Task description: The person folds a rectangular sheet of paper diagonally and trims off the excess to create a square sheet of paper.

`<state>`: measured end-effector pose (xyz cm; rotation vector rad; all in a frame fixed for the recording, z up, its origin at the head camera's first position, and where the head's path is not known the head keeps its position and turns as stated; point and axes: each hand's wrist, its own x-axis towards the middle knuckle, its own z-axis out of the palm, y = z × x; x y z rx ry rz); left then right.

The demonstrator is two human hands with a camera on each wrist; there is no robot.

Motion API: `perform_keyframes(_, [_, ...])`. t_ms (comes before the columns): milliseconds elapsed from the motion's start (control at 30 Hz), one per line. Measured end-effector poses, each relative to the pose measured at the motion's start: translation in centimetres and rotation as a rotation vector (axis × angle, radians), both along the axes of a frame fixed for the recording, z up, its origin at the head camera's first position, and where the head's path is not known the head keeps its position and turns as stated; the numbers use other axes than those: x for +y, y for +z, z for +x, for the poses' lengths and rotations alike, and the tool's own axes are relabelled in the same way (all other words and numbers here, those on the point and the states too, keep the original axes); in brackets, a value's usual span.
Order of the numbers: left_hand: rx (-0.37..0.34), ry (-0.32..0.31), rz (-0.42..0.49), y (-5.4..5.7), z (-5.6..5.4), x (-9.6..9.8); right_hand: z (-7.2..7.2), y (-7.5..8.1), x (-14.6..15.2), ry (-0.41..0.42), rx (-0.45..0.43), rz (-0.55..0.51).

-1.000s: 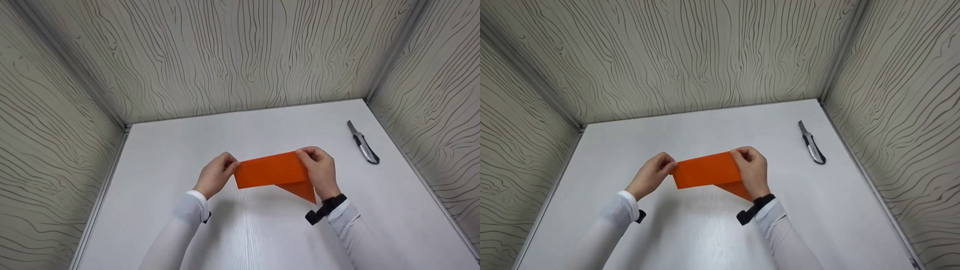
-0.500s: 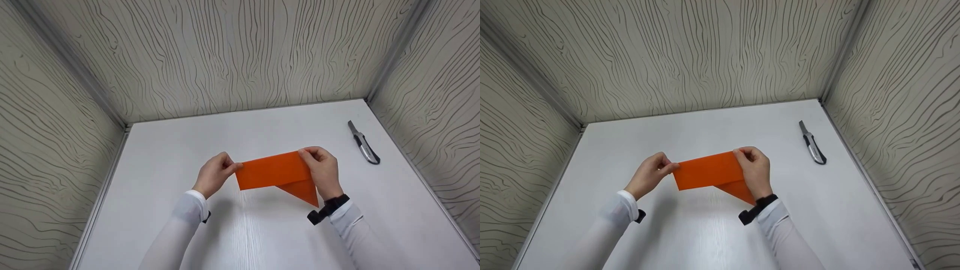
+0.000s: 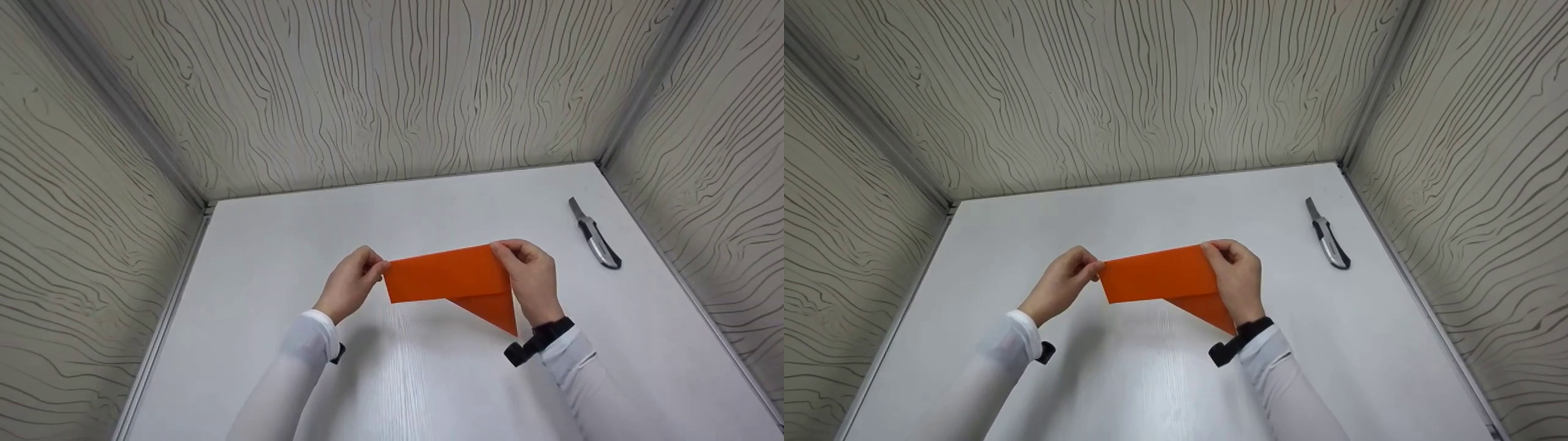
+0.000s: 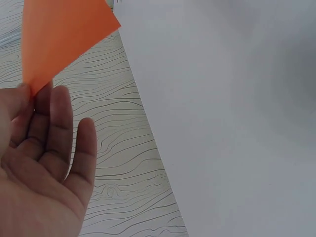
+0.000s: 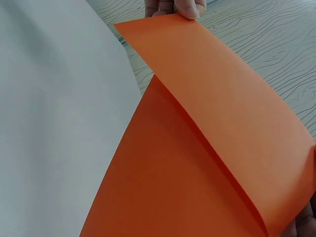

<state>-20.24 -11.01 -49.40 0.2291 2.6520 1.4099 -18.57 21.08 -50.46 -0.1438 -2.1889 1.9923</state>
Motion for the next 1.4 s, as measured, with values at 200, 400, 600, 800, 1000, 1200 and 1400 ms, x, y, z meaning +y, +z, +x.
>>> perform_keyframes(200, [0.024, -0.017, 0.013, -0.2, -0.1, -0.1, -0.1, -0.2, 0.2, 0.005, 0.011, 0.01])
perform_keyframes(400, [0.001, 0.006, 0.057, -0.2, -0.2, 0.0, -0.2, -0.6, 0.4, 0.009, 0.013, 0.014])
perform_keyframes(600, [0.001, 0.066, 0.115, -0.2, -0.5, -0.2, -0.4, -0.9, 0.4, 0.019, -0.001, 0.017])
perform_keyframes(800, [-0.017, 0.111, 0.165, -0.7, -0.7, -0.6, -0.5, -1.7, 0.2, 0.093, -0.047, 0.031])
perform_keyframes(1000, [-0.046, 0.168, 0.162, -1.8, -0.8, -0.8, -0.7, -3.0, -0.4, 0.159, -0.099, 0.039])
perform_keyframes(1200, [-0.074, 0.223, 0.086, -3.4, -1.0, -1.1, -0.9, -4.6, -1.2, 0.186, -0.167, 0.066])
perform_keyframes(1400, [-0.118, 0.228, 0.006, -5.3, -1.1, -1.4, -1.5, -6.4, -1.7, 0.186, -0.231, 0.112])
